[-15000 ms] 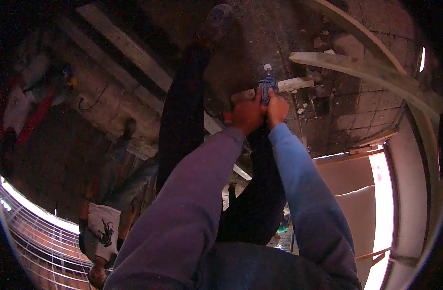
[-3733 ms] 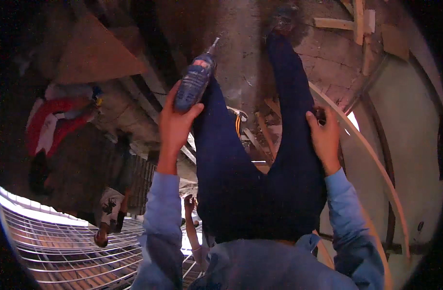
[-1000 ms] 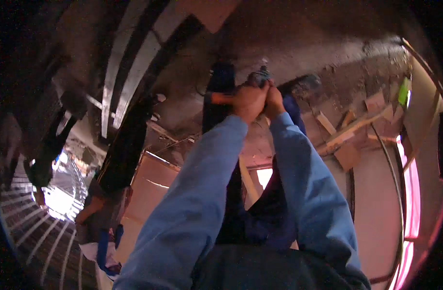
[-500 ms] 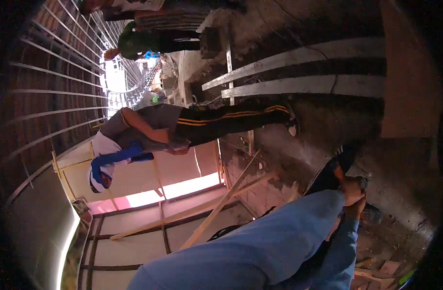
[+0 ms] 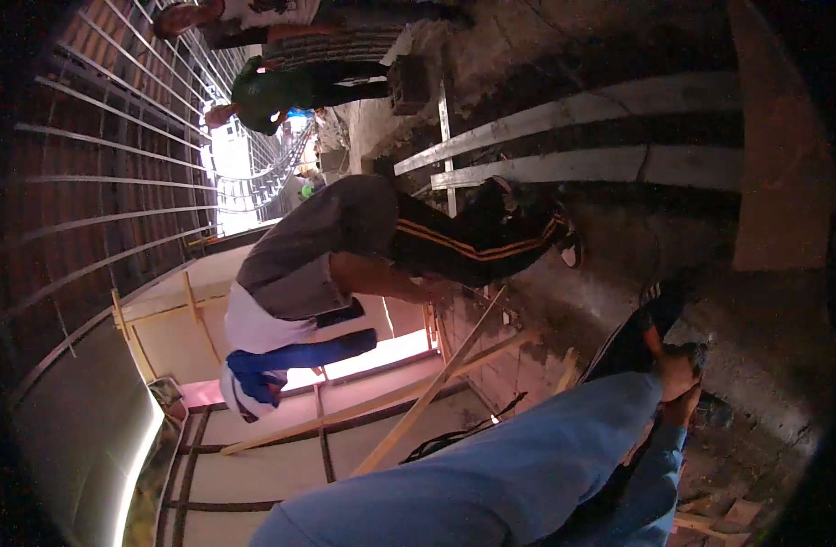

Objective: The person uses a cordless drill to bore holes into a concrete floor. They hold the drill with both hands and apply pressure to penetrate the surface, creating multiple holes in a row. The person repositions their feet and the drill several times to continue the drilling process.

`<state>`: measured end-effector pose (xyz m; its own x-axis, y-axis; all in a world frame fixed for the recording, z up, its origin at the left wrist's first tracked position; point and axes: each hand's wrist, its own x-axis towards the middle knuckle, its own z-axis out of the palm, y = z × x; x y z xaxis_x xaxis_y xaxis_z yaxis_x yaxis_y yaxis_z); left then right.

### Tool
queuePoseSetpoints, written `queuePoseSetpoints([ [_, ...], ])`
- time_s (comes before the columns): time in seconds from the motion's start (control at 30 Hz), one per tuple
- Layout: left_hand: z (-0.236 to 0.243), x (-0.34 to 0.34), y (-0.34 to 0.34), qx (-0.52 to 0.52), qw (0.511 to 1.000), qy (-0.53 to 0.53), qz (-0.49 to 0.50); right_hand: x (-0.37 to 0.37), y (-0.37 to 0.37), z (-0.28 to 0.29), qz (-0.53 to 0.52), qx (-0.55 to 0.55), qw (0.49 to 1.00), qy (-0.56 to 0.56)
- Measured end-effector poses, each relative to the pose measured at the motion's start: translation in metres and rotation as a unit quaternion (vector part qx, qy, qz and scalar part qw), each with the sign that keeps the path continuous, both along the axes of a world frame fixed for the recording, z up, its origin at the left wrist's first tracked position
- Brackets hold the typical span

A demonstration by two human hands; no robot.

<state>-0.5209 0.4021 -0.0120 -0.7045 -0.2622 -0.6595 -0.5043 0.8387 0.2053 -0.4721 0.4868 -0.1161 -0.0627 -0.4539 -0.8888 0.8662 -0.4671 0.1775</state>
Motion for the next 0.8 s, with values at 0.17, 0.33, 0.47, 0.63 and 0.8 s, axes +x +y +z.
queuePoseSetpoints([
  [0.17,0.026,-0.003,-0.016,0.1,0.987,-0.096,-0.085,0.008,0.006,0.024,-0.006,0.027,1.0,0.001],
  [0.33,0.026,-0.017,-0.048,0.13,0.942,-0.144,-0.273,-0.008,-0.018,0.045,-0.002,0.126,0.991,-0.036],
  [0.47,0.023,-0.016,-0.065,0.08,0.945,-0.042,-0.314,-0.031,-0.035,0.06,0.075,0.196,0.972,-0.102],
  [0.63,0.017,-0.004,-0.057,0.049,0.932,-0.018,-0.359,-0.029,-0.03,0.059,0.122,0.21,0.967,-0.077],
  [0.8,0.015,-0.006,-0.059,0.075,0.94,-0.016,-0.332,-0.004,-0.029,0.039,0.056,0.207,0.974,-0.072],
])
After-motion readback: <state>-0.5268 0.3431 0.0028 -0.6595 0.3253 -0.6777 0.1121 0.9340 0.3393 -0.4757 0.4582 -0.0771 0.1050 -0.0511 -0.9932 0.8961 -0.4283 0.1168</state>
